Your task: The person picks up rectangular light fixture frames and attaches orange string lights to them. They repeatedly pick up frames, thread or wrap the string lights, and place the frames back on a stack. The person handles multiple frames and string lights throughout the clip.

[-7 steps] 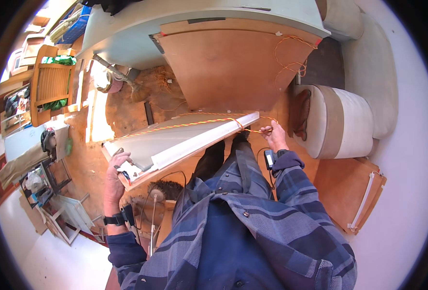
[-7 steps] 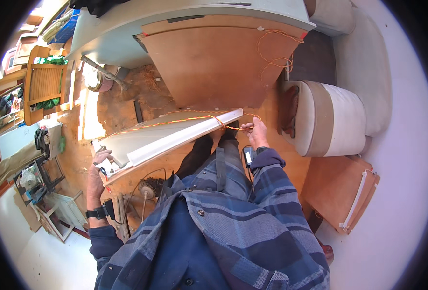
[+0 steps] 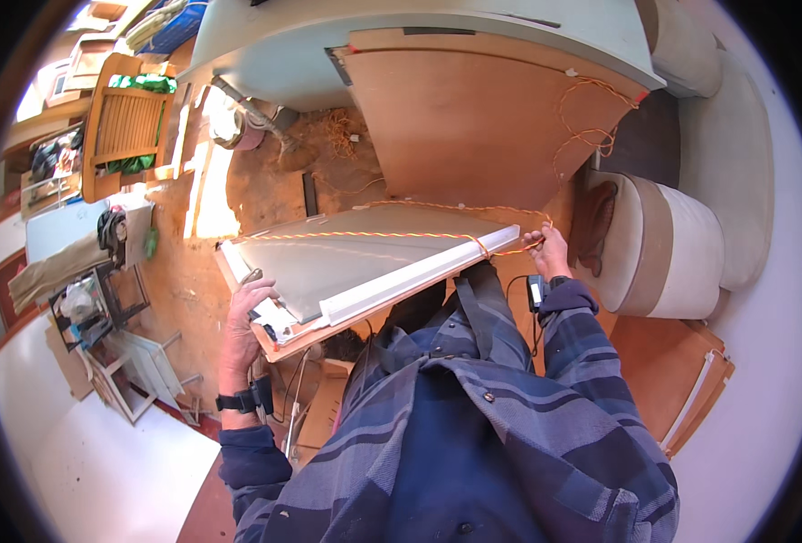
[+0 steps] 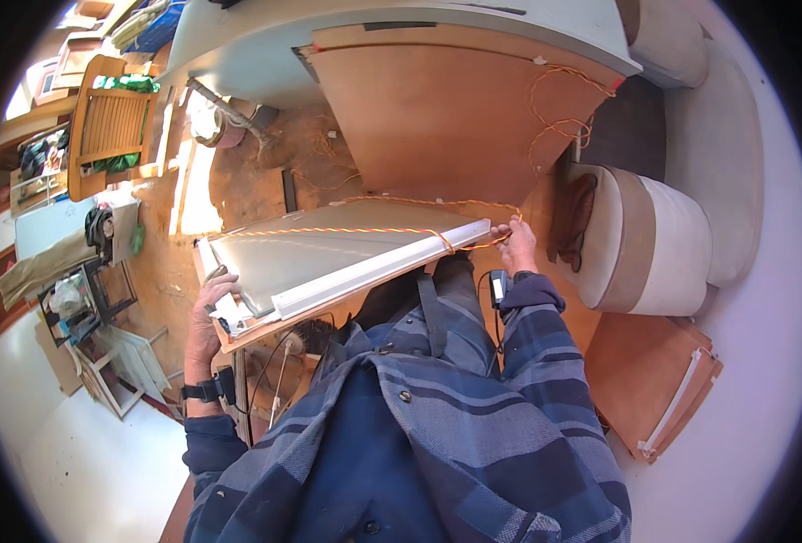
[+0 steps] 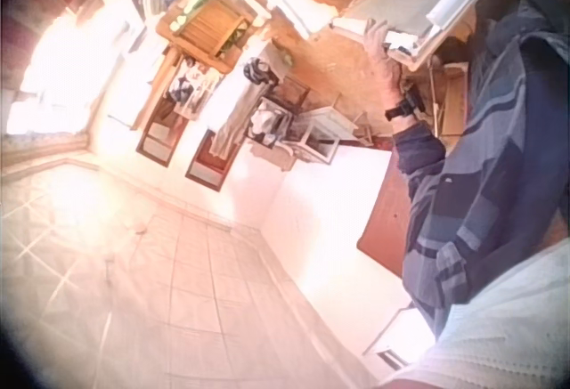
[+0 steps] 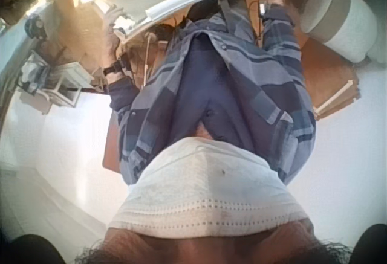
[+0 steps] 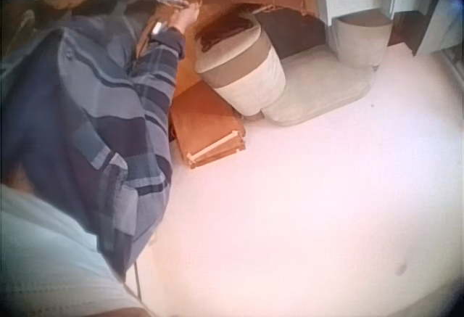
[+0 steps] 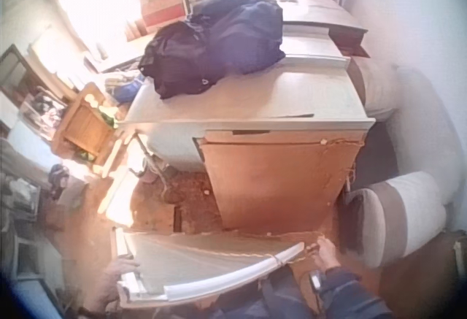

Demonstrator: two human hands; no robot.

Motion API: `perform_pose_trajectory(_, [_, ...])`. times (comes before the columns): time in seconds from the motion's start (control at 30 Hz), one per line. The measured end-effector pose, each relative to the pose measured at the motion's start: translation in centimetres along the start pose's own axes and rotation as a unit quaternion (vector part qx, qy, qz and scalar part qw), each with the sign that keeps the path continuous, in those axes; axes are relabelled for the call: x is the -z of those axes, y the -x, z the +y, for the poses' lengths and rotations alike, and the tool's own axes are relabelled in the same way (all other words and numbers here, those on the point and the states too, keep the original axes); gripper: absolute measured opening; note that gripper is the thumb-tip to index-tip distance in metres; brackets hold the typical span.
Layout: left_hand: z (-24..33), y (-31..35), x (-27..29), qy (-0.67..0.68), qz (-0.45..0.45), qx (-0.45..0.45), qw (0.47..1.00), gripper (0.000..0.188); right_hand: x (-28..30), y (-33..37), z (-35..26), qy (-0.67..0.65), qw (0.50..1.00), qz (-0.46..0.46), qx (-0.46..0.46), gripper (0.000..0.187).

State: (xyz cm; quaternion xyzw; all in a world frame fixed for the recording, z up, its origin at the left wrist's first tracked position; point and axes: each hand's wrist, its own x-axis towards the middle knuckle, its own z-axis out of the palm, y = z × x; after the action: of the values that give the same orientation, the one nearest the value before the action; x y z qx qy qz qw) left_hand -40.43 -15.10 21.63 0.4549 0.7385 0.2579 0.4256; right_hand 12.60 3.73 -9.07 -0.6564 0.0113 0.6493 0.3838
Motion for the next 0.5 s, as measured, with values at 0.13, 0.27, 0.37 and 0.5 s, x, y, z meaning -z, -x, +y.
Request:
perform_pose_trajectory(0.13, [0.4,-0.1,-0.5,-0.079,0.004,-0.013,0.997,0.021,-1.0,0.3,-0.7,0.043,0.998,-0.047,0.013,0.016])
perform_pose_trajectory(0.27, [1.0,-0.7,-0.5,-0.155,0.001,-0.047,0.987,0.021,-2.5,2.6,-1.8,0.152,0.978,-0.139,0.008,0.021])
perform_pose_trajectory(0.37, [0.9,-2.1,-0.3,-0.124,0.003,-0.053,0.991,0.021,-3.2,4.8,-2.9,0.195,0.965,-0.176,0.018,0.026])
perform_pose_trajectory(0.5, [0.8,-4.9,0.7,-0.068,-0.028,-0.02,0.997,0.021,-2.7,6.7,-3.4,0.27,0.925,-0.25,0.094,0.046])
